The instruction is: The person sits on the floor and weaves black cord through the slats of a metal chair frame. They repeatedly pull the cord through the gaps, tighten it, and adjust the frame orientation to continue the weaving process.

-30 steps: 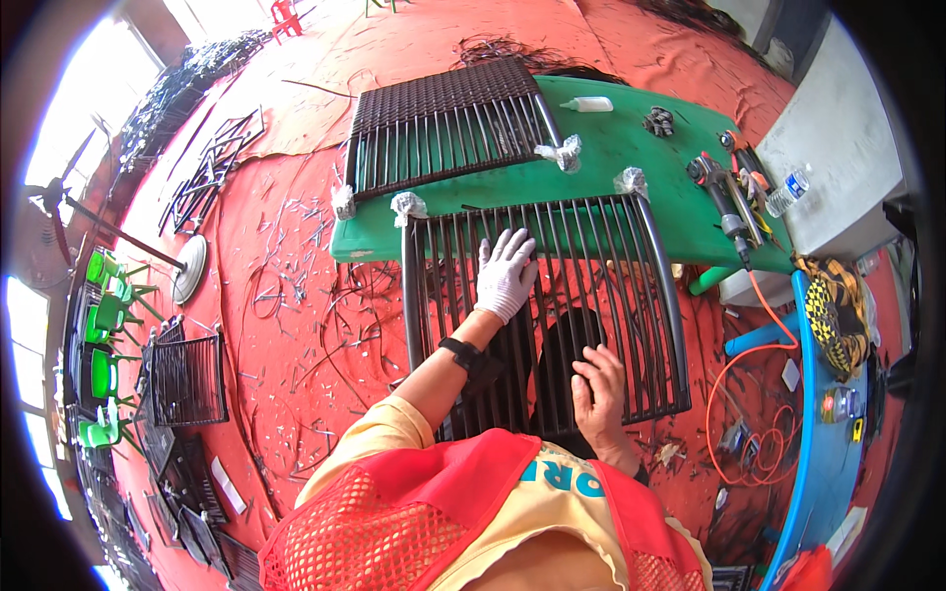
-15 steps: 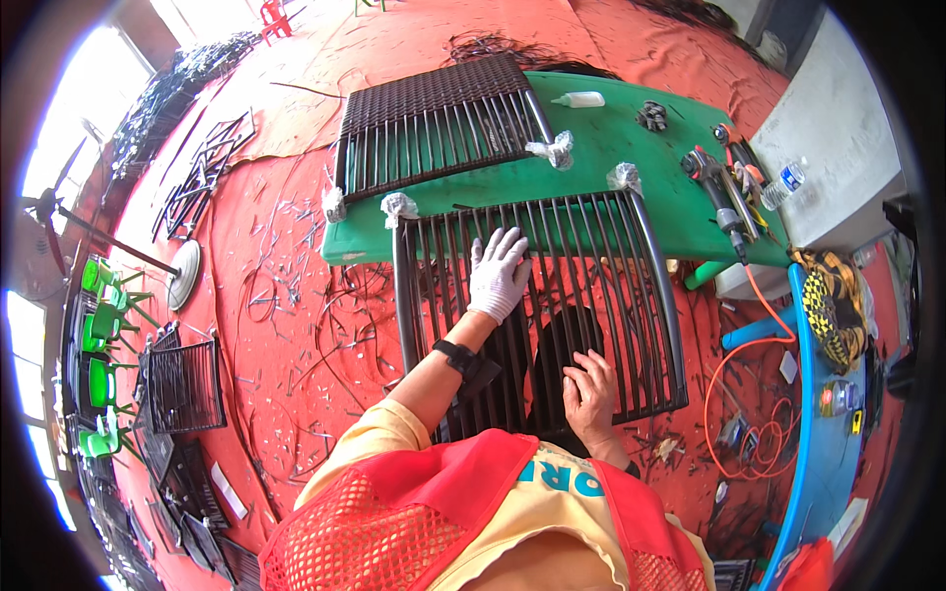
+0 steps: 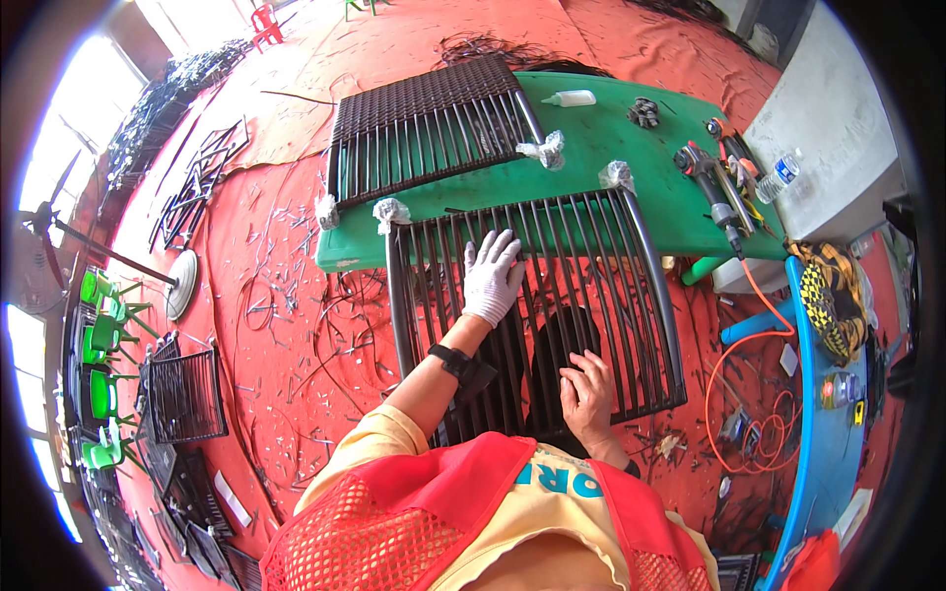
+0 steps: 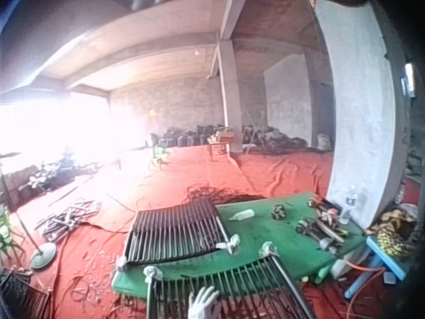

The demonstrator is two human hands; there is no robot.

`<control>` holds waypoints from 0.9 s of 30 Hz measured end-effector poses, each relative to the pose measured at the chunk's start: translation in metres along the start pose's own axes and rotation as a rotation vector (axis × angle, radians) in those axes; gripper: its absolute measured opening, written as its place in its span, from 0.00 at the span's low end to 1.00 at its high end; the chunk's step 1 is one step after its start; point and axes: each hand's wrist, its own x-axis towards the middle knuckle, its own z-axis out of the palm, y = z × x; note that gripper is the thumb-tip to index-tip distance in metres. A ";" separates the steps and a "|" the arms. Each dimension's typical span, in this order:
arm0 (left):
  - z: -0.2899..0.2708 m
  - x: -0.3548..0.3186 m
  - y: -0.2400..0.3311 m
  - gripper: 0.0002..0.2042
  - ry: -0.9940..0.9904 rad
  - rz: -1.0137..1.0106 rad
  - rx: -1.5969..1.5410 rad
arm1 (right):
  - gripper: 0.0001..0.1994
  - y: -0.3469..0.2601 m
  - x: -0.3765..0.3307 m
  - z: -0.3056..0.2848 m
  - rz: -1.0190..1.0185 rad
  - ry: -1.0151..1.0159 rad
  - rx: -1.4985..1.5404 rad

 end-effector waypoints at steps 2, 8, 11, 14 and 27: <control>0.000 0.000 0.000 0.17 -0.003 0.001 0.001 | 0.06 0.000 0.000 0.000 0.000 0.000 -0.007; 0.000 0.000 0.000 0.17 -0.010 0.001 0.007 | 0.06 0.000 0.001 0.000 -0.001 0.000 -0.005; 0.000 0.000 -0.001 0.17 -0.016 0.000 0.009 | 0.06 0.000 0.001 0.000 -0.005 0.004 -0.003; 0.000 0.000 -0.001 0.17 -0.016 0.000 0.006 | 0.06 0.000 0.001 0.000 -0.005 0.008 0.007; 0.000 0.000 -0.001 0.17 -0.006 -0.003 -0.007 | 0.06 0.000 0.001 0.000 -0.003 0.005 0.013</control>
